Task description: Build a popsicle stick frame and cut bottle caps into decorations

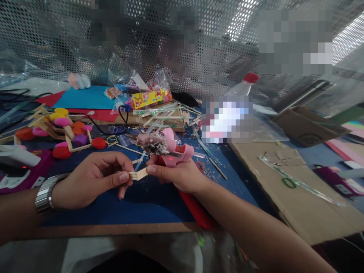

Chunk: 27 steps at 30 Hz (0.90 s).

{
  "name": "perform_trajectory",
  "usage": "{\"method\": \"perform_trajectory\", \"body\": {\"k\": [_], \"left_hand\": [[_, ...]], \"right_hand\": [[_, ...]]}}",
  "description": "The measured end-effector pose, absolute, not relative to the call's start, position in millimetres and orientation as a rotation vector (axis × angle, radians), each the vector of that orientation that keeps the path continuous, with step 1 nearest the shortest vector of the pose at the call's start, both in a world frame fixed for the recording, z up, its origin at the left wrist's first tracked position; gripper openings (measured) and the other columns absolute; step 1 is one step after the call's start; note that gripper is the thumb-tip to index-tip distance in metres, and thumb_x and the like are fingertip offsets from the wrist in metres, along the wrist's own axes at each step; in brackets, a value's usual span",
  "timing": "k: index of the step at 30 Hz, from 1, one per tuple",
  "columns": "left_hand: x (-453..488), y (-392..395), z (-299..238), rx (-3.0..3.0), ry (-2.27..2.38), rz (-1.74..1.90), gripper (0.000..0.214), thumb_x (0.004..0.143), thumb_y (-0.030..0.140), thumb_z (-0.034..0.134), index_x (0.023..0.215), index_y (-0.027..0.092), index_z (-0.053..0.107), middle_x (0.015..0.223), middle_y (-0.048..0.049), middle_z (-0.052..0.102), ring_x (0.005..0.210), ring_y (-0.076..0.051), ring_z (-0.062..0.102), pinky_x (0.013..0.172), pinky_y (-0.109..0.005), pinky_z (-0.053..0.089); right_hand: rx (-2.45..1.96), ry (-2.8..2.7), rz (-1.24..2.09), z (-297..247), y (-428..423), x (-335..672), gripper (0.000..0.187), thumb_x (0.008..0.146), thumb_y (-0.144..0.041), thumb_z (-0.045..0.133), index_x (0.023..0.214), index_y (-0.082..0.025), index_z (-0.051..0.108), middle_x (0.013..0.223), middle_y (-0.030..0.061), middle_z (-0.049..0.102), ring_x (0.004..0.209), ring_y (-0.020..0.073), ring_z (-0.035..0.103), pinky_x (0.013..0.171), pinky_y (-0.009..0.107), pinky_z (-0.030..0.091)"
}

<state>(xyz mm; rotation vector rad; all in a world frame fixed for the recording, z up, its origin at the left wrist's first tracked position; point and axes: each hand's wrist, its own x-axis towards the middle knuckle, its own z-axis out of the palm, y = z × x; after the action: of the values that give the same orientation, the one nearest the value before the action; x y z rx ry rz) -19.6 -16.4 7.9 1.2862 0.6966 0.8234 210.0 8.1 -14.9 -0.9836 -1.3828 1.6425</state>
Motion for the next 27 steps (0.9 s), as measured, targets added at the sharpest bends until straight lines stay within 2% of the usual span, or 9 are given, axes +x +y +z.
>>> {"method": "perform_trajectory", "body": {"k": [27], "left_hand": [[-19.7,-16.1,8.2,1.300,0.727,0.808,0.015,0.087,0.024,0.079,0.087,0.012,0.069,0.066,0.0013,0.068,0.051,-0.007,0.065,0.053,-0.015,0.052]], "right_hand": [[-0.904,-1.414,1.641,-17.4,9.1,210.4,0.039,0.068,-0.047,0.092,0.079,-0.017,0.070,0.055,-0.0051,0.058,0.043,0.0074,0.048,0.039,0.020,0.036]]}}
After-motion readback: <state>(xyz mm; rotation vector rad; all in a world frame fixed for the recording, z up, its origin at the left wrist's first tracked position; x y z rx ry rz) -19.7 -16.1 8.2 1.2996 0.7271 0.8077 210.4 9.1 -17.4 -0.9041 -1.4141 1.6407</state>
